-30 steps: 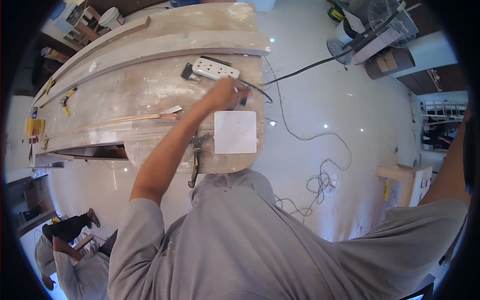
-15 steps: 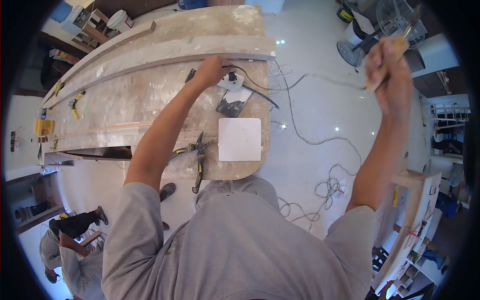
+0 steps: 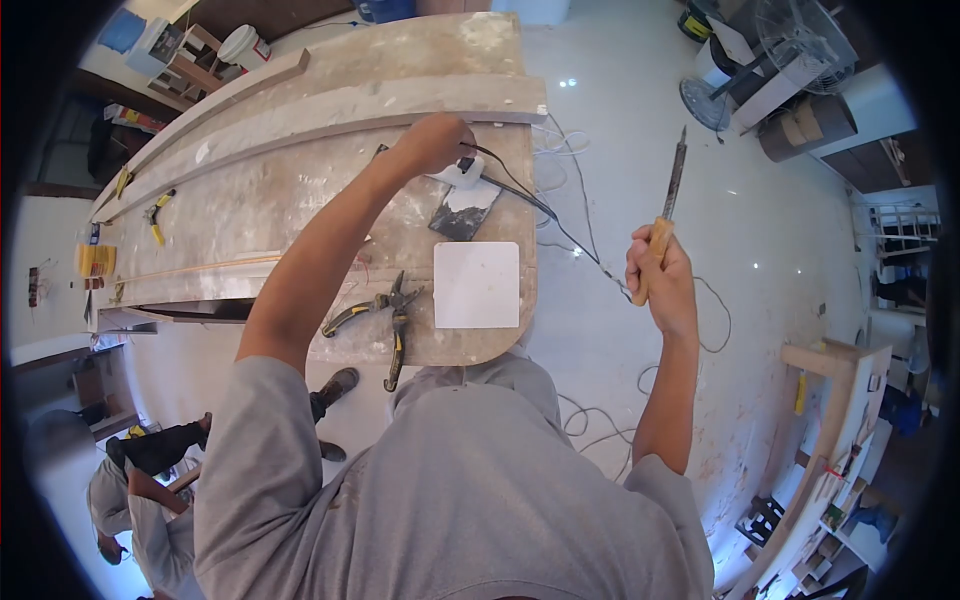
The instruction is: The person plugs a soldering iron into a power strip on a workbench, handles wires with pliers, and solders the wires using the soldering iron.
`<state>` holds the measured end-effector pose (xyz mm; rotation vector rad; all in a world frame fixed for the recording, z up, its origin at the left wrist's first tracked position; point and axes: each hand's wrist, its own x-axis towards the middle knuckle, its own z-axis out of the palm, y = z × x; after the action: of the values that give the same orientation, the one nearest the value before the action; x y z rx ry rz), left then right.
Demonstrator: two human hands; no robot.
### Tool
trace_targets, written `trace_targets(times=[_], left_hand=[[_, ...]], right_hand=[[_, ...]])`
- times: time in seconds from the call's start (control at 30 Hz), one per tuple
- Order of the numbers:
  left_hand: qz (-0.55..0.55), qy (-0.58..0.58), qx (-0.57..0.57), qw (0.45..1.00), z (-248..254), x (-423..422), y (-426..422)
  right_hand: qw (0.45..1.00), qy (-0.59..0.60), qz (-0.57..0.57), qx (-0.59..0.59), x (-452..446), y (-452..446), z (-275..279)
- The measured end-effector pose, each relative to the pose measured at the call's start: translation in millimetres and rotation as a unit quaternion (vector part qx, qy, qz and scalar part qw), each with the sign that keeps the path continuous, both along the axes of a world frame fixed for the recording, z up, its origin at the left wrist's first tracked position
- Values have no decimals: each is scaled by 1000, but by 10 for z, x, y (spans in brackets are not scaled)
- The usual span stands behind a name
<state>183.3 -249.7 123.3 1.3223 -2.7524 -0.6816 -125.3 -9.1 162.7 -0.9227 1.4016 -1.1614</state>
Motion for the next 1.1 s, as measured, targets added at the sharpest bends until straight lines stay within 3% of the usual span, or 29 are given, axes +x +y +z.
trace_targets(times=[0.1,0.43,0.5,0.57,0.63,0.7,0.8,0.93,0.97,1.1], left_hand=[[-8,6,-37,999,-187,71,4],[-5,8,-2,1000,-325,153,-26],[56,122,-64,989,-1,322,292],[142,194,-39,970,421,583,701],[192,143,-6,971,910,836,1350],[283,198,89,934,622,1127,1970],[377,242,96,889,-133,1408,2875],[493,245,198,811,-288,1412,3280],[508,263,153,806,-356,1381,3300],[545,342,171,746,-453,1298,3197]], right_hand=[[1000,8,9,-1,74,69,-55],[998,11,49,-29,423,96,-80],[997,38,64,-35,435,105,-138],[990,90,107,-23,517,177,-117],[981,131,142,-1,612,240,-167],[972,155,173,31,821,330,-245],[940,241,242,20,1116,304,-436],[896,310,310,-70,1393,196,-594],[895,307,316,-67,1434,186,-633],[885,316,334,-71,1533,203,-738]])
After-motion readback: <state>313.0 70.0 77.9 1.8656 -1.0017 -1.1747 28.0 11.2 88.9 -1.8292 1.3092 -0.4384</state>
